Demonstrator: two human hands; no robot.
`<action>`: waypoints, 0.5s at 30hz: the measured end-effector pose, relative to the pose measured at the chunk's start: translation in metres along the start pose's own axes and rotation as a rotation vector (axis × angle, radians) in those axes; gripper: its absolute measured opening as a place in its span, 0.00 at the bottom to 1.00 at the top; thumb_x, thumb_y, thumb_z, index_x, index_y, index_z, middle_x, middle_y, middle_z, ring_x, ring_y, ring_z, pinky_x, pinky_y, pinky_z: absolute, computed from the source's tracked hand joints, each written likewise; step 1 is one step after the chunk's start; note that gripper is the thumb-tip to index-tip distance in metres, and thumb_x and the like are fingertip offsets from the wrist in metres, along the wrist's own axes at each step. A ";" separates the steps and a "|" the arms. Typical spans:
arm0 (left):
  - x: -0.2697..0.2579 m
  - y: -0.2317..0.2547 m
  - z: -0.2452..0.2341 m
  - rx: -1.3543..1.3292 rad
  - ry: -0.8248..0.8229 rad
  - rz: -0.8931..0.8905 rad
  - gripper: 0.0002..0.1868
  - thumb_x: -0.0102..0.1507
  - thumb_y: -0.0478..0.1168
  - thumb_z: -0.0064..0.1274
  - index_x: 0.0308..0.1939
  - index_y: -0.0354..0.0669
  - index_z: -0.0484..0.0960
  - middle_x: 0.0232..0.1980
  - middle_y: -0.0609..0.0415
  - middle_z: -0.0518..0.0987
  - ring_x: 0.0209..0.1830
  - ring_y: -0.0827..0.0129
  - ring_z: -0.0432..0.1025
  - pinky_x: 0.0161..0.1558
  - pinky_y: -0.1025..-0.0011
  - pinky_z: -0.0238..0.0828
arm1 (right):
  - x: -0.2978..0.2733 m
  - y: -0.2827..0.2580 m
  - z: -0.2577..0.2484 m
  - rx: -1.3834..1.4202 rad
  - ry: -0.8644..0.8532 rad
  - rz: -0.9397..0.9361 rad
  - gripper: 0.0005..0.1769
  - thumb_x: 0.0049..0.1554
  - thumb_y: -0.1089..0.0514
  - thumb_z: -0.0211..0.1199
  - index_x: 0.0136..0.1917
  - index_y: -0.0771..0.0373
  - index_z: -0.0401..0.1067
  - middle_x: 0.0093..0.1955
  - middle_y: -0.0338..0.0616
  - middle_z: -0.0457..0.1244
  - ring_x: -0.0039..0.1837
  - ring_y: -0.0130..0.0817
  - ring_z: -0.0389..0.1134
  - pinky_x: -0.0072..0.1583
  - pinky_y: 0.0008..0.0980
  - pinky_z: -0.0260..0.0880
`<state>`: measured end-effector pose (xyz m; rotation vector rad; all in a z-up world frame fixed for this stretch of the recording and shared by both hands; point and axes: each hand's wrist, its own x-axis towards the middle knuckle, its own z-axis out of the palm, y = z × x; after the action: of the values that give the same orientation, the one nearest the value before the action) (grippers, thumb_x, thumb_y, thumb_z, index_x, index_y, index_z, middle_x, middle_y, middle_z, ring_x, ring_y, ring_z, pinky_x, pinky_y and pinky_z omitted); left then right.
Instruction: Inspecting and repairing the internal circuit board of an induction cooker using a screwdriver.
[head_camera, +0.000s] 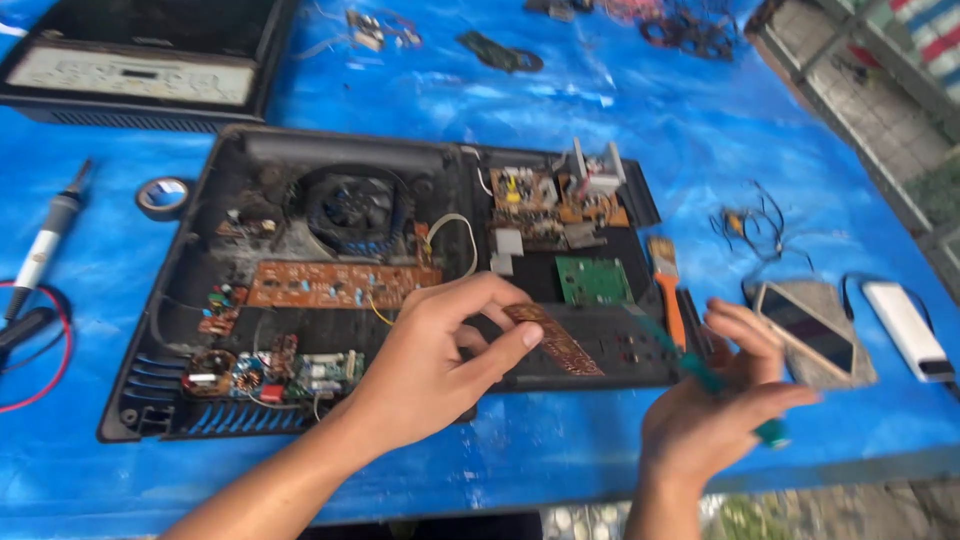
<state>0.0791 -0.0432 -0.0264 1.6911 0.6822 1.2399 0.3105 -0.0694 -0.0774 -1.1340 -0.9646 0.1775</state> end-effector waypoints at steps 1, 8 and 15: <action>0.000 -0.006 0.006 0.039 -0.114 -0.038 0.08 0.70 0.39 0.51 0.52 0.45 0.80 0.45 0.54 0.78 0.29 0.69 0.71 0.26 0.67 0.71 | 0.003 -0.002 -0.012 0.099 0.045 0.012 0.36 0.64 0.22 0.38 0.54 0.53 0.68 0.53 0.40 0.63 0.57 0.35 0.67 0.63 0.33 0.72; -0.002 -0.041 0.058 0.363 -0.463 0.054 0.13 0.71 0.39 0.46 0.58 0.40 0.74 0.55 0.49 0.83 0.48 0.54 0.80 0.39 0.58 0.73 | 0.016 -0.037 -0.042 0.593 -0.537 0.019 0.31 0.63 0.21 0.56 0.60 0.47 0.69 0.34 0.31 0.38 0.31 0.21 0.32 0.33 0.26 0.38; -0.018 -0.060 0.073 0.467 -0.393 0.216 0.13 0.70 0.34 0.53 0.59 0.41 0.79 0.39 0.49 0.81 0.36 0.54 0.75 0.26 0.52 0.66 | -0.011 -0.015 -0.031 0.711 -0.544 0.120 0.21 0.71 0.35 0.44 0.44 0.49 0.56 0.28 0.32 0.41 0.25 0.23 0.35 0.26 0.28 0.38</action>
<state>0.1455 -0.0568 -0.0942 2.3662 0.5843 0.8839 0.3211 -0.1033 -0.0739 -0.4789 -1.1716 0.8878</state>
